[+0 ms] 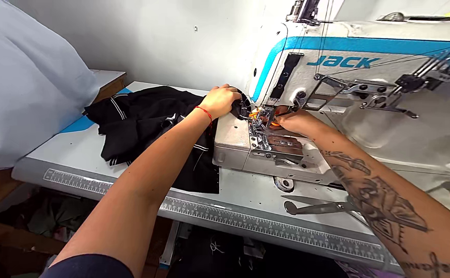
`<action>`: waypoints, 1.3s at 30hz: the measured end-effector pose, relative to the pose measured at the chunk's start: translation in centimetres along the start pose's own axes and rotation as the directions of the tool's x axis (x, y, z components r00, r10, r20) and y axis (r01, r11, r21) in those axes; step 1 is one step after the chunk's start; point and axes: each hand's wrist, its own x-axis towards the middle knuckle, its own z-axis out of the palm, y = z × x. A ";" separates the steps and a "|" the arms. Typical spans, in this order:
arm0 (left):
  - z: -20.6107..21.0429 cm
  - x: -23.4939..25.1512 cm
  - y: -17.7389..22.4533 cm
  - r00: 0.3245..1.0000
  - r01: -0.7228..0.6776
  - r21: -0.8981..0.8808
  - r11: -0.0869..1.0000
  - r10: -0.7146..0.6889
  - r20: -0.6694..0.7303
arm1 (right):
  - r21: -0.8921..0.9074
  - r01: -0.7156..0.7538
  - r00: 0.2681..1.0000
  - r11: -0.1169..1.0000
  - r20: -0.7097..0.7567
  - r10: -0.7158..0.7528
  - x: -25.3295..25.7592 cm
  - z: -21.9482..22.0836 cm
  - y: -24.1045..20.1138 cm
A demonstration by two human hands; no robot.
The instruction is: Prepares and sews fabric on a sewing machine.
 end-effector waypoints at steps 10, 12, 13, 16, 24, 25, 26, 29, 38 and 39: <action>0.2 -2.1 -1.1 0.773 0.383 -0.365 0.849 -0.511 -0.377 | -0.132 0.102 0.980 0.986 -0.158 -0.123 -0.4 -0.5 3.6; -0.9 -6.1 1.7 0.705 0.236 -0.068 0.969 -0.219 -0.675 | -0.055 0.232 0.872 0.971 -0.430 -0.232 -4.4 0.4 4.4; -1.1 -8.4 3.3 0.671 0.150 0.089 0.985 -0.035 -0.740 | 0.058 0.258 0.842 0.964 -0.504 -0.195 -7.0 1.5 3.8; 2.6 -14.9 9.6 0.618 0.097 0.226 0.969 0.119 -0.777 | 0.588 0.306 0.942 0.749 -0.300 -0.150 -13.0 8.3 -0.7; 4.4 -23.1 16.5 0.537 -0.163 -0.949 0.271 -0.782 -0.315 | 0.304 0.395 0.758 0.867 -0.641 -0.121 -13.4 16.9 -4.2; 3.3 -23.4 16.3 0.499 -0.280 -0.949 0.144 -0.823 -0.272 | 0.289 0.387 0.757 0.876 -0.641 -0.123 -13.5 17.0 -3.9; 2.4 -23.6 16.2 0.479 -0.343 -0.938 0.058 -0.848 -0.228 | 0.282 0.386 0.754 0.878 -0.646 -0.124 -13.6 17.0 -3.7; 1.5 -23.4 16.3 0.417 -0.415 -0.907 -0.074 -0.902 -0.117 | 0.260 0.424 0.714 0.868 -0.686 -0.143 -13.8 16.9 -3.6; 2.1 -21.9 18.2 0.320 -0.343 -0.935 -0.094 -0.947 -0.022 | 0.218 0.389 0.729 0.895 -0.666 -0.155 -13.8 17.4 -3.6; 2.5 -21.8 19.0 0.369 -0.334 -0.938 -0.092 -0.928 -0.040 | 0.209 0.392 0.729 0.896 -0.664 -0.164 -13.7 17.7 -4.1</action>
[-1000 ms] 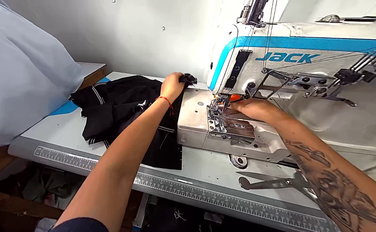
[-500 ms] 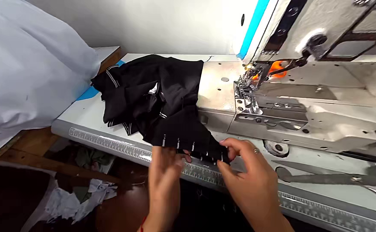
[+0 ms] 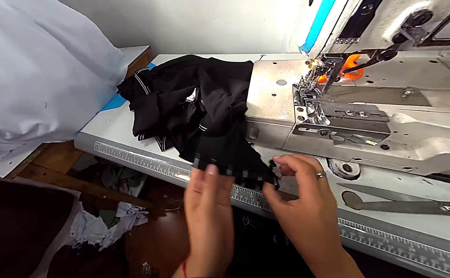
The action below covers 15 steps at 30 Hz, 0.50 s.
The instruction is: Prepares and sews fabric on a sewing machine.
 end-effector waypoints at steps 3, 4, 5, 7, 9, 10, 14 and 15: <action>0.3 -0.7 0.0 0.996 0.008 -0.073 0.997 -0.001 0.087 | 0.014 0.000 1.000 1.000 0.005 0.000 0.1 0.5 -0.5; 0.1 -0.1 0.5 0.998 -0.041 -0.079 0.996 0.044 0.036 | 0.009 -0.015 1.000 1.000 0.028 0.014 0.2 0.3 -0.2; -0.1 0.5 1.1 0.996 -0.085 -0.082 0.993 0.083 -0.027 | -0.007 -0.034 0.997 0.999 0.064 0.034 0.2 0.2 0.1; -0.2 0.5 1.2 0.995 -0.089 -0.069 0.994 0.086 -0.041 | -0.025 -0.038 0.992 0.999 0.121 0.041 0.1 0.3 0.0; 0.3 -0.8 0.2 0.998 -0.038 -0.081 0.996 0.041 0.037 | 0.026 -0.027 0.993 0.999 0.114 0.024 -0.1 0.4 -1.0; 0.3 -1.1 0.1 0.997 -0.019 -0.101 0.995 0.026 0.068 | 0.049 -0.025 0.995 0.999 0.100 0.020 0.0 0.3 -1.4; -1.1 0.9 1.2 0.983 -0.178 -0.063 0.982 0.174 -0.058 | 0.073 -0.055 0.980 0.996 0.193 0.040 -0.2 -1.2 -0.7; -1.5 1.1 1.2 0.976 -0.216 0.001 0.976 0.216 -0.042 | 0.115 -0.059 0.967 0.992 0.253 0.028 -0.6 -1.6 -0.5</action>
